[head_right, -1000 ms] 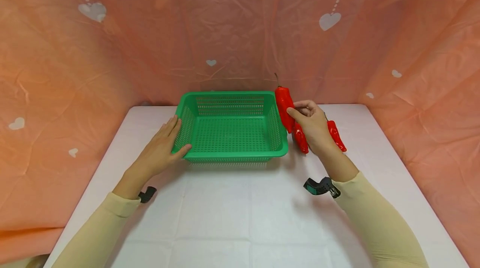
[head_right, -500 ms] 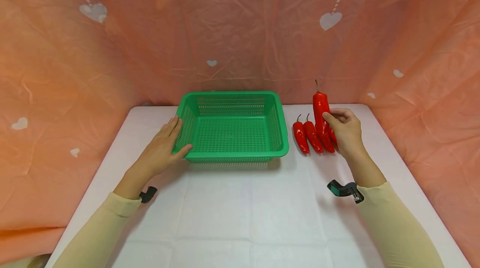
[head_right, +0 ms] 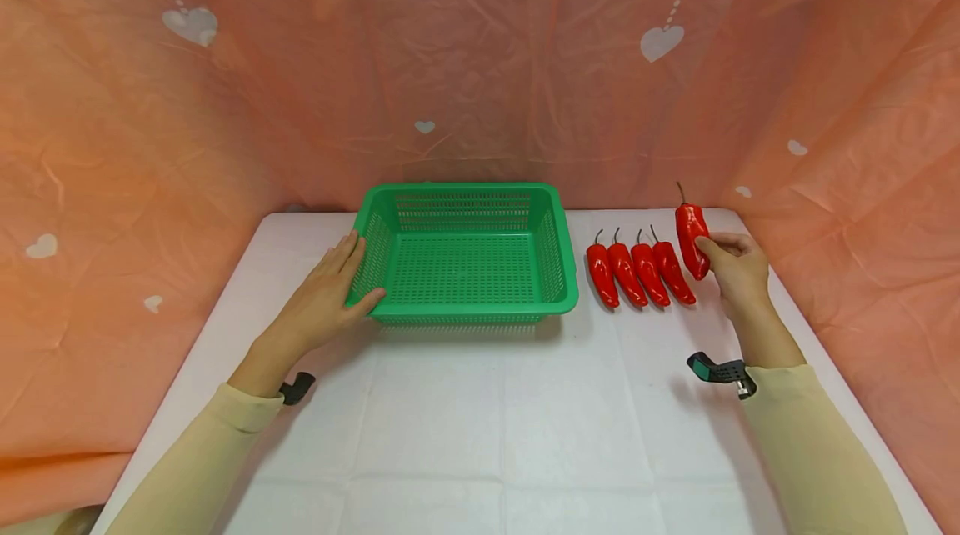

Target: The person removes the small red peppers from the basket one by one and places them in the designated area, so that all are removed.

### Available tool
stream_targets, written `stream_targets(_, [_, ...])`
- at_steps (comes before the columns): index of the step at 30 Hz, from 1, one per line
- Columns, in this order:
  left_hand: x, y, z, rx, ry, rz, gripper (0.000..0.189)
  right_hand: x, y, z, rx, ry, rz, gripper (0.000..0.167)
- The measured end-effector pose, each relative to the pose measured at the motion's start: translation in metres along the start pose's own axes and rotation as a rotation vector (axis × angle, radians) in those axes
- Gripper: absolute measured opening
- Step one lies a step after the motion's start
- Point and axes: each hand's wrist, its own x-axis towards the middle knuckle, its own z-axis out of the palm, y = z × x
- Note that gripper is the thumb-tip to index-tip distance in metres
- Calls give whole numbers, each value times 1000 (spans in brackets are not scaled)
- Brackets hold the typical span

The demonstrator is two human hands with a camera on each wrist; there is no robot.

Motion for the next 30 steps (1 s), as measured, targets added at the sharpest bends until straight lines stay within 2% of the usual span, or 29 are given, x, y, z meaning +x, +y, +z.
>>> stream_targets(3, [0, 0, 0, 0, 1, 0, 100, 6, 6, -7, -34, 2, 17, 22])
stream_targets(12, [0, 0, 0, -1, 1, 8, 100, 18, 21, -21, -252, 26, 49, 7])
stream_targets(19, [0, 1, -1, -5, 0, 6, 99, 24, 31, -25, -432, 34, 72, 27])
stream_targets(25, [0, 1, -1, -6, -1, 5, 99, 30, 37, -22, -428, 55, 105, 31])
stream_targets(30, [0, 0, -1, -1, -1, 3, 99, 33, 39, -19, -458, 62, 94, 38])
